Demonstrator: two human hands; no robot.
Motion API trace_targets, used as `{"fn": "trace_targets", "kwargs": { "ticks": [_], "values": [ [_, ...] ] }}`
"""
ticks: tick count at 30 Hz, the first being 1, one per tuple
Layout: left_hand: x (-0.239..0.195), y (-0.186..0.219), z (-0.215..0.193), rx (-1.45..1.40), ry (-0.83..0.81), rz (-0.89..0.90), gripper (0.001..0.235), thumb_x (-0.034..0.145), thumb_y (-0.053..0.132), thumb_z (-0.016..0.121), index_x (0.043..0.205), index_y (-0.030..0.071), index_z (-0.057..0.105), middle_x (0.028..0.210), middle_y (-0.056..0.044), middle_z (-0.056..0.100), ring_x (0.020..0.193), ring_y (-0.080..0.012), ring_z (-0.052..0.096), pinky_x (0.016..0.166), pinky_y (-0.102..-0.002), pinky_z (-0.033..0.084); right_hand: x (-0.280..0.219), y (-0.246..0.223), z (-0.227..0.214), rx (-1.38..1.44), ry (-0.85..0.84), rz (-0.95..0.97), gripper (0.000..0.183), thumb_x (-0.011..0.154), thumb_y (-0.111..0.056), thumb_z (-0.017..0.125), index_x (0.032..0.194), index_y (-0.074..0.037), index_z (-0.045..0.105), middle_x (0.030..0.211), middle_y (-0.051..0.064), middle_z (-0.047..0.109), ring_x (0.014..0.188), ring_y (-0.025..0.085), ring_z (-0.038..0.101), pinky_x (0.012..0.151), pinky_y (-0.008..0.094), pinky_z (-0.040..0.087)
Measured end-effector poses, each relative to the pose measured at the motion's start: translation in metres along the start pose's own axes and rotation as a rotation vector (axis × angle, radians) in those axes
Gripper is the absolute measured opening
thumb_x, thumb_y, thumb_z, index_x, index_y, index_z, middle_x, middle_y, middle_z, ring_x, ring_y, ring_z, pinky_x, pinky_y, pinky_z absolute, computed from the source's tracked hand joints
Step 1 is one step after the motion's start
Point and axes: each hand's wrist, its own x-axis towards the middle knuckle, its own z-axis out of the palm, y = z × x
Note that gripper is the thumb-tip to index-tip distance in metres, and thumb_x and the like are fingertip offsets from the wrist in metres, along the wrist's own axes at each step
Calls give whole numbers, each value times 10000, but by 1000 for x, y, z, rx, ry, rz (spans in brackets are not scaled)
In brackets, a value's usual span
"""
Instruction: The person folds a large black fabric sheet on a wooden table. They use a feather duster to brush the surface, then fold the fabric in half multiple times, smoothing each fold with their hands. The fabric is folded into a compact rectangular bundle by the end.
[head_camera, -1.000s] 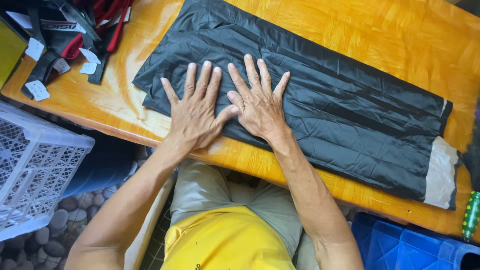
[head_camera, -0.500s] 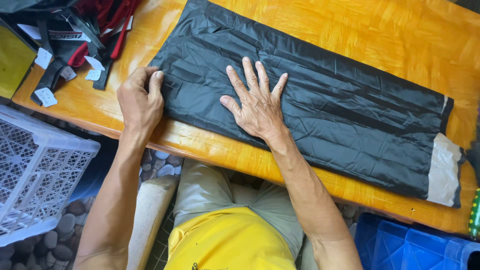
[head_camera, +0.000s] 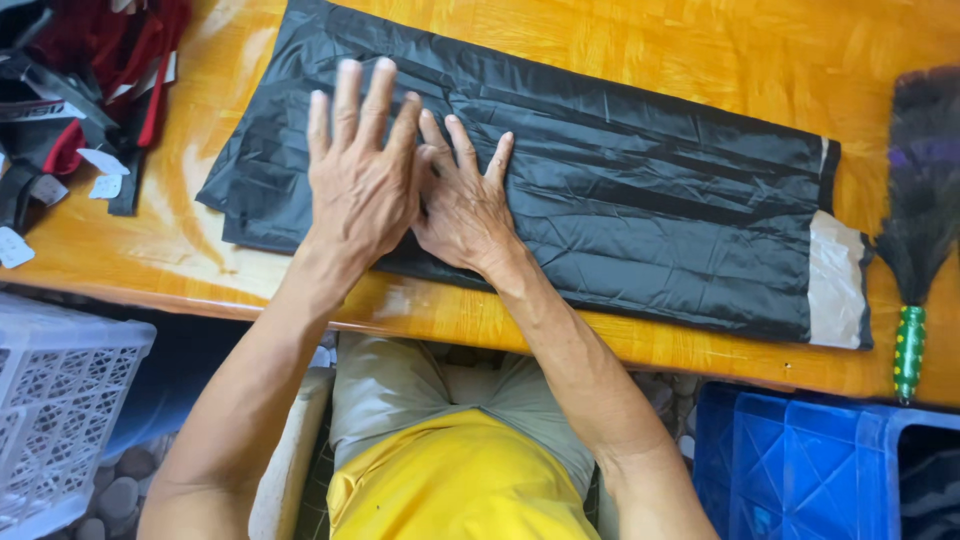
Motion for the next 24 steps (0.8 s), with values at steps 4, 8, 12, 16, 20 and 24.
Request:
{"fn": "trace_targets", "kwargs": {
  "ticks": [4,8,12,16,20,24],
  "values": [
    [17,-16,48,-267,-307,133,556,1123,437,356,1546,102,492,1601,-167,460,1514,-390,301,1120,-734,114,0,2,13,-51,-72,-24,758,993,-568,473,1611,-164,305,1678,84,277,1548,367,149,1066,887,111],
    [22,-22,48,-352,-412,-11,762,1096,600,137,1612,94,378,1659,-99,384,1562,-382,173,1046,-797,-147,-1,4,8,61,-9,12,780,1008,-594,539,1585,-100,360,1703,95,221,1576,320,247,1111,859,138],
    [23,-21,51,-397,-458,-72,734,1085,542,57,1614,140,370,1671,-63,354,1569,-364,80,1054,-769,-177,-1,11,20,69,17,31,760,1005,-560,557,1586,-115,354,1678,63,319,1568,295,272,1129,843,120],
    [20,-21,52,-331,-430,-31,715,1088,574,93,1621,184,365,1688,-56,320,1570,-365,86,1059,-798,-135,5,24,12,234,-53,97,699,1035,-418,550,1618,-138,284,1706,152,210,1568,349,254,1174,755,138],
    [22,-15,48,-249,-444,-24,696,1048,644,219,1597,254,397,1685,-52,307,1561,-389,101,1040,-858,-67,8,48,-24,121,-256,224,819,1003,-672,330,1623,-149,223,1706,135,181,1564,341,172,1130,798,75],
    [26,-6,28,-216,-472,-61,798,985,798,350,1592,285,428,1689,-58,347,1581,-390,150,1132,-824,-39,-15,74,-49,72,-243,244,779,1073,-612,365,1637,-88,247,1698,210,181,1563,409,171,1149,813,74]
  ]
}}
